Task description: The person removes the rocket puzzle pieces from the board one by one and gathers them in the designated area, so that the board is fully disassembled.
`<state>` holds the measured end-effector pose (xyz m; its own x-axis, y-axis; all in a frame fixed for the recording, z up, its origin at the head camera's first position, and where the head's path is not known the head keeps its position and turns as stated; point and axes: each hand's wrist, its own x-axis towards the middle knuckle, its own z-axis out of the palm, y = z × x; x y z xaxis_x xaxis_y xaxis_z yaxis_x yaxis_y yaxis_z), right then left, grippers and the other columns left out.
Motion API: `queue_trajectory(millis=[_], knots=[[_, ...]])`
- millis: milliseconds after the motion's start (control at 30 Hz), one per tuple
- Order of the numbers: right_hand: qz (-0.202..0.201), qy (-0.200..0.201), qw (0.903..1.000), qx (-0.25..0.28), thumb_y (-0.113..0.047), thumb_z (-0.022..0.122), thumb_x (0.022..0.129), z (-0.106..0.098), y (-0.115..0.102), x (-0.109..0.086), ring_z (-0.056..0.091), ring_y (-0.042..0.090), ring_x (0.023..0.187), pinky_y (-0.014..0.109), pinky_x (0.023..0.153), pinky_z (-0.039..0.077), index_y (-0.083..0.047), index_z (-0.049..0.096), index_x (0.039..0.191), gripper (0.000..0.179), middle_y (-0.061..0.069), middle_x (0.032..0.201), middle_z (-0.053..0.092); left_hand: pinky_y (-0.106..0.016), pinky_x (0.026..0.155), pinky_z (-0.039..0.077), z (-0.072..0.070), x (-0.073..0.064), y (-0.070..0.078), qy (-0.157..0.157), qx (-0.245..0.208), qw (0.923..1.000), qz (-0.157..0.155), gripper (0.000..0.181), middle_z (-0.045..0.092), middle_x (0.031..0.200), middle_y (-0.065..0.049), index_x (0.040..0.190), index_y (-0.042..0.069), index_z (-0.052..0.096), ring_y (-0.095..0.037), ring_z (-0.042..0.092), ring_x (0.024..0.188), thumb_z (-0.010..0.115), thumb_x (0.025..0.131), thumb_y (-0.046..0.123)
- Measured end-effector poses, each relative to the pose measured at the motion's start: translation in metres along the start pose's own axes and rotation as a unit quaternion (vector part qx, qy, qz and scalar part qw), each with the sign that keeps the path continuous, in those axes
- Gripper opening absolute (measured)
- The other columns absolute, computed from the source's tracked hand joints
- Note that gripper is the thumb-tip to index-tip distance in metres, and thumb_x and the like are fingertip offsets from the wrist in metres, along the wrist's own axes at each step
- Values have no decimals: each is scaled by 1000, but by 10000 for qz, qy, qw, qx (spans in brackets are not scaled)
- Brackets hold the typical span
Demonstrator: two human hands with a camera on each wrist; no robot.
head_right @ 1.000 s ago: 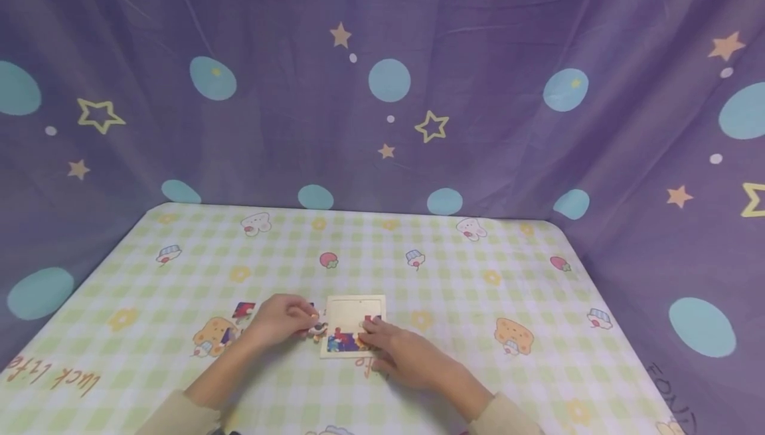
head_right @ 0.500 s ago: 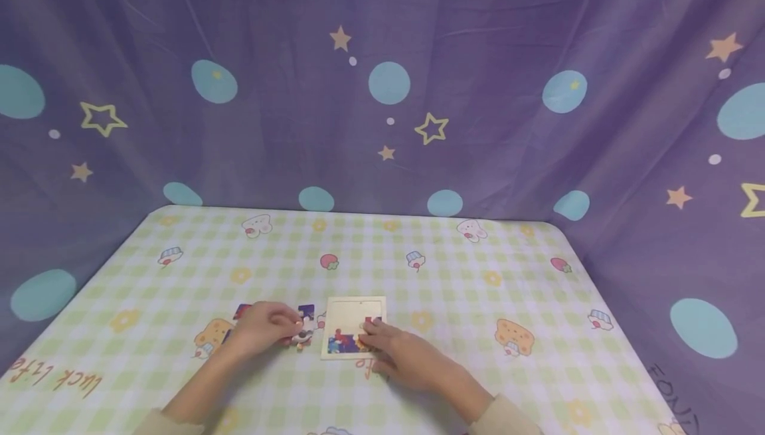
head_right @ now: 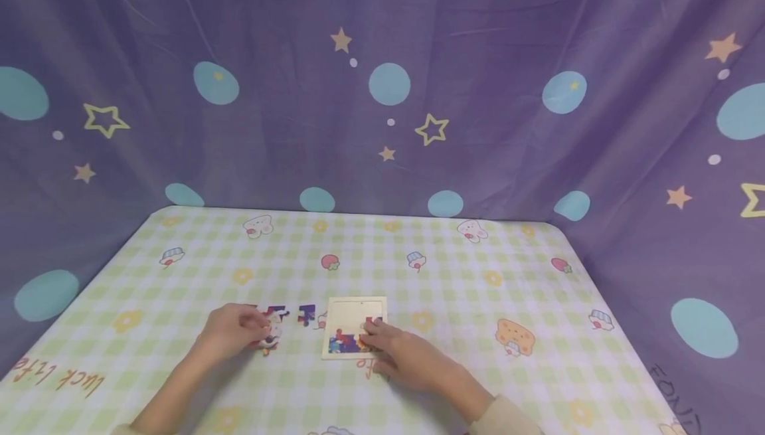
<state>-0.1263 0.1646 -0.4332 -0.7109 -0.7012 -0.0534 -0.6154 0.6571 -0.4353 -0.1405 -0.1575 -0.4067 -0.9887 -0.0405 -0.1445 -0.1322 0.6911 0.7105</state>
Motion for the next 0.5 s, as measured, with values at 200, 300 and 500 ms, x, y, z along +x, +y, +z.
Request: queue_trajectory(millis=[200, 300, 500], knots=[[-98, 53, 9999, -15, -28, 58, 95, 1, 0, -1, 36, 26, 143, 42, 110, 40, -12, 46, 142, 51, 4, 154, 39, -27, 52, 35, -5, -2, -3, 44, 551, 9985, -34, 7, 63, 60, 2, 79, 10, 71, -11, 54, 55, 75, 78, 15], [-44, 20, 10000, 24, -28, 58, 95, 1, -1, 0, 35, 25, 143, 41, 111, 39, -12, 46, 143, 51, 4, 154, 38, -29, 55, 33, -5, -2, -5, 114, 720, 9973, 14, 7, 63, 60, 3, 76, 11, 71, -10, 54, 57, 76, 77, 17], [4, -23, 10000, -12, -29, 58, 95, 1, -1, 0, 34, 24, 144, 41, 111, 39, -13, 45, 143, 52, 3, 155, 37, -26, 55, 37, -2, -1, -7, 170, 654, 9974, 244, 8, 61, 62, 2, 73, 9, 70, -11, 51, 59, 76, 76, 13]])
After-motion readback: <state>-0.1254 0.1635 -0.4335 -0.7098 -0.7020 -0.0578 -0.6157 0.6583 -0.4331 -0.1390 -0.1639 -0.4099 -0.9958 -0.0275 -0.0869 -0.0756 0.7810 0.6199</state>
